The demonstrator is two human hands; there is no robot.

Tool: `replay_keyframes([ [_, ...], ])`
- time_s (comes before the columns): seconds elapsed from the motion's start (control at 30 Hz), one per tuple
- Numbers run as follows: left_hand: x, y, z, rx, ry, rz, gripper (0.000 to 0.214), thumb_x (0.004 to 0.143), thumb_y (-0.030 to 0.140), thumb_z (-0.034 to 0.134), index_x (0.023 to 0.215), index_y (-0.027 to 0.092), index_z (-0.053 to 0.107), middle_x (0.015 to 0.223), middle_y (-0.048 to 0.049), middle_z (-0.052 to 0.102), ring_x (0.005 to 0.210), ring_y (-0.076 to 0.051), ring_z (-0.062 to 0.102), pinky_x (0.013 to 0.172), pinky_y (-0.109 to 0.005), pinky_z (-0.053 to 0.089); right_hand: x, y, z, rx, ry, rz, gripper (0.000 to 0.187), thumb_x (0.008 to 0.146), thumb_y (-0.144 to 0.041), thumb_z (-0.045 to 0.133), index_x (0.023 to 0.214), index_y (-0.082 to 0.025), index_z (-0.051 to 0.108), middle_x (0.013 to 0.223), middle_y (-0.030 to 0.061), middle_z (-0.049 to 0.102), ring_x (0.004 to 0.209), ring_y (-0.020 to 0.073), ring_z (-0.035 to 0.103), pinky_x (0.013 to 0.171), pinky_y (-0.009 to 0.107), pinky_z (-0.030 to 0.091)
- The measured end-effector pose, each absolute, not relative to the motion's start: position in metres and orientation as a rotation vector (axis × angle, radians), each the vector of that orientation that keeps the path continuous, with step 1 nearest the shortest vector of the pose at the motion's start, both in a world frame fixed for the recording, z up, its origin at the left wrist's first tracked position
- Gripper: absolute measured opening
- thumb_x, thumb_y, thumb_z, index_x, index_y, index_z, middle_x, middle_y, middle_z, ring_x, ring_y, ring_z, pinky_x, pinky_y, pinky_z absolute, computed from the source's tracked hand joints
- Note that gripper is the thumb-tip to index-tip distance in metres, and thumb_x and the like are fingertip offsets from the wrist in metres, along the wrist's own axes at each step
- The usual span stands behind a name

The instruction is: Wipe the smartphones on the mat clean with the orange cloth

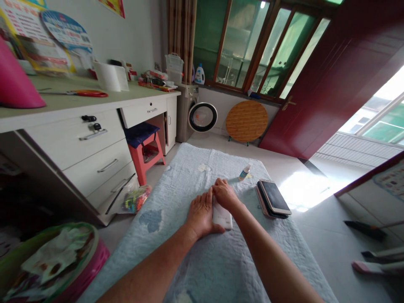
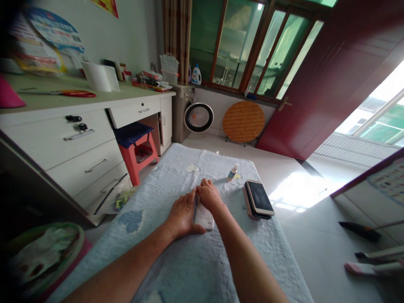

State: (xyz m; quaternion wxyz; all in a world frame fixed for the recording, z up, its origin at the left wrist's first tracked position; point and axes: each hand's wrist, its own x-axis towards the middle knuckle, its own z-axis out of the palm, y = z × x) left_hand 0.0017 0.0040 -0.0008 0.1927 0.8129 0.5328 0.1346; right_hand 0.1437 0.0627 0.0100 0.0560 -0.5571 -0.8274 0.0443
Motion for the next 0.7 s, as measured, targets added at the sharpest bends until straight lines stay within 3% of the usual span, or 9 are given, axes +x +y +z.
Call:
replay_keyframes([
  [0.3,-0.001,0.002,0.006,2.26,1.453,0.39,0.128,0.047,0.054,0.078,0.147,0.018,0.007,0.139,-0.0163,0.042,0.122,-0.036,0.045,0.105,-0.044,0.032,0.144,0.024,0.011,-1.499,-2.577,0.177,0.021,0.09,-0.018,0.051,0.088,-0.018,0.071,0.094,0.0067,0.053,0.088,0.0179,0.043,0.079,0.028,0.038],
  [0.5,-0.006,0.009,0.001,2.34,1.383,0.386,0.124,0.047,0.05,0.079,0.148,0.017,0.015,0.148,-0.0165,0.033,0.125,-0.037,0.042,0.105,-0.046,0.033,0.144,-0.009,0.009,-1.522,-2.536,0.258,0.014,0.087,-0.022,0.058,0.086,-0.022,0.072,0.094,0.005,0.054,0.088,0.0181,0.044,0.073,0.026,0.038],
  [0.6,-0.013,0.017,-0.001,2.404,1.223,0.324,0.117,0.047,0.053,0.081,0.147,0.023,0.027,0.156,-0.0099,0.024,0.125,-0.038,0.042,0.107,-0.048,0.031,0.142,-0.021,0.014,-1.437,-2.518,0.316,0.014,0.087,-0.022,0.059,0.08,-0.021,0.072,0.097,0.0053,0.056,0.088,0.0174,0.044,0.077,0.027,0.039],
  [0.7,-0.02,0.023,0.001,2.387,1.068,0.272,0.098,0.056,0.046,0.079,0.143,0.029,0.037,0.154,-0.0016,0.032,0.127,-0.033,0.041,0.107,-0.042,0.031,0.141,-0.028,0.019,-1.377,-2.477,0.402,0.015,0.086,-0.019,0.059,0.079,-0.02,0.072,0.103,0.0062,0.057,0.091,0.0167,0.046,0.082,0.028,0.039],
])
